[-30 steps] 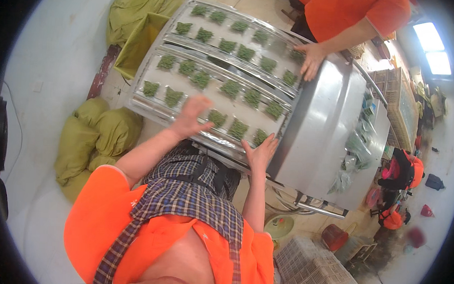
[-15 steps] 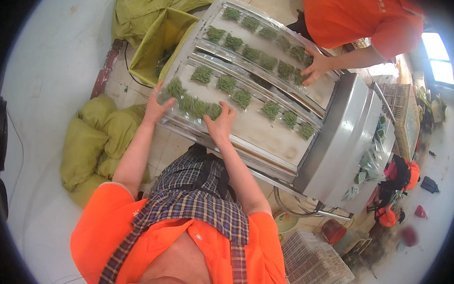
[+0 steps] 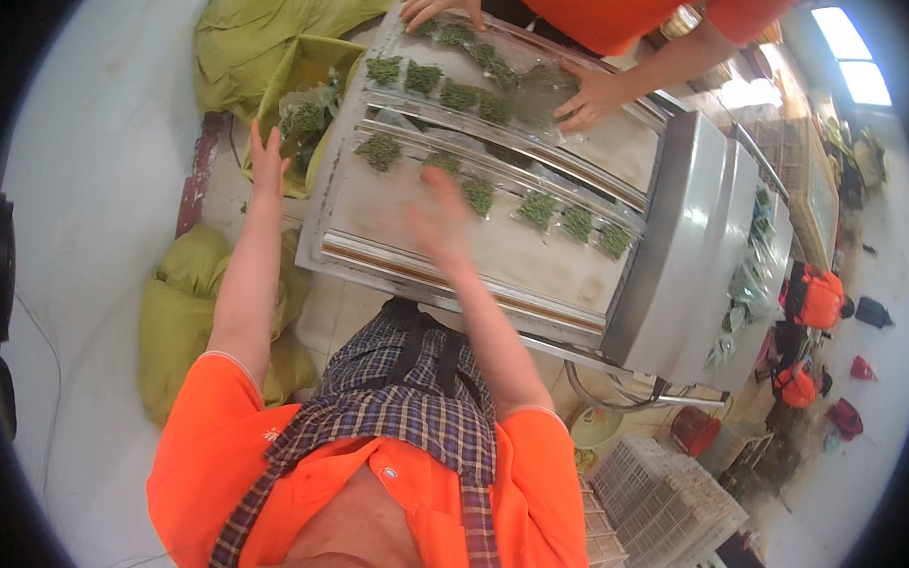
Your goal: The person places small portions of green leafy vegetables into clear plastic bags on a stainless steel tray. They then move the filled bags into a plastic crate. The process is repeated with multiple bags.
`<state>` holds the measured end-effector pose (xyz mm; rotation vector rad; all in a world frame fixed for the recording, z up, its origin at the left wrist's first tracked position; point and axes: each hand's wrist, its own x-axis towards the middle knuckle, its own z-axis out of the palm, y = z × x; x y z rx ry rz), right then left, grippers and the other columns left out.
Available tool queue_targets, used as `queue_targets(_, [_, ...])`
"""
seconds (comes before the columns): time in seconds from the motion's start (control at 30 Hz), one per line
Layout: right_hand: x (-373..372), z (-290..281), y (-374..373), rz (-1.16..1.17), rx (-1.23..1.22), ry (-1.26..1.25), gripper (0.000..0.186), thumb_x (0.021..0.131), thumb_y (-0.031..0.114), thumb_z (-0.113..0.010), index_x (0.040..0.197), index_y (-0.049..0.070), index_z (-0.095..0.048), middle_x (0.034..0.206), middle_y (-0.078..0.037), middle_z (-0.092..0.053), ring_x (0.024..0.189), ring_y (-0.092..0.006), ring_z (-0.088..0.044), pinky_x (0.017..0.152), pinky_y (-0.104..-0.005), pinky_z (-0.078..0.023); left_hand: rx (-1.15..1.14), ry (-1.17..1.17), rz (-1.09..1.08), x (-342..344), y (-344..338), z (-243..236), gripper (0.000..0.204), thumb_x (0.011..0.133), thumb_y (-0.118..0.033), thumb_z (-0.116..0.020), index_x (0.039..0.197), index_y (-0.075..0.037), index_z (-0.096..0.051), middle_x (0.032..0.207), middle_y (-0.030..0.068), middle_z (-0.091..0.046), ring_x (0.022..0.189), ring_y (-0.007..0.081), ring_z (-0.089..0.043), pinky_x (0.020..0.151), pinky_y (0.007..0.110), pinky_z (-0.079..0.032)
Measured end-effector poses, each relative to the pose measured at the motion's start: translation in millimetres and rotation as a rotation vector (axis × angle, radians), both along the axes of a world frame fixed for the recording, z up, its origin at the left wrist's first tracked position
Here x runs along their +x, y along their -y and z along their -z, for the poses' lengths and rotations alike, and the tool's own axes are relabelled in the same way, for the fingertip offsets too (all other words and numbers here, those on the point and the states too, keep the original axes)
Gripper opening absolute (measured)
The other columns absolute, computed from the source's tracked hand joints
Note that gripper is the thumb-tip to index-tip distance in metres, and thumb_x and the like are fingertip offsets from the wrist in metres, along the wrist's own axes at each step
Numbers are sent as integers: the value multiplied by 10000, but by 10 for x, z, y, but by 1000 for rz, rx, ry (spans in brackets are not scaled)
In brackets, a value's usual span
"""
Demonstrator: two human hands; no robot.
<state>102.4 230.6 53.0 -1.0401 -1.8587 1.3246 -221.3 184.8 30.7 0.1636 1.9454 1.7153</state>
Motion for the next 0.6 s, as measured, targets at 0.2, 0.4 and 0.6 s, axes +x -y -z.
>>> queue_targets(0.2, [2205,59,-846,882,-100,924,1234,618,652,-772,1511,62,-158,1453,-362,-253,1398,-469,-185,1113,-553,-216,-454,-1106,605,1042,-174,91,818,721,-585,-722,1391,-179,-487,1443,307,-348,1337,482,-321,1101,514,-284])
queue_targets(0.4, [1658,581,-597,893,56,877,1048,590,590,-805,1457,262,-316,1388,-328,-312,1325,-472,-280,1074,-560,-254,-632,-891,927,2555,-461,-475,927,601,-634,-770,1408,-315,-445,1514,260,-193,1394,491,-157,1104,573,-218])
queue_targets(0.6, [1325,533,9,752,219,610,613,697,221,-768,1271,212,-555,1315,-274,-368,1230,-458,-371,1038,-543,-301,-640,-988,1090,2666,-51,-353,895,559,-509,-842,1360,-349,-477,1463,164,-260,1391,468,-135,1086,577,-238])
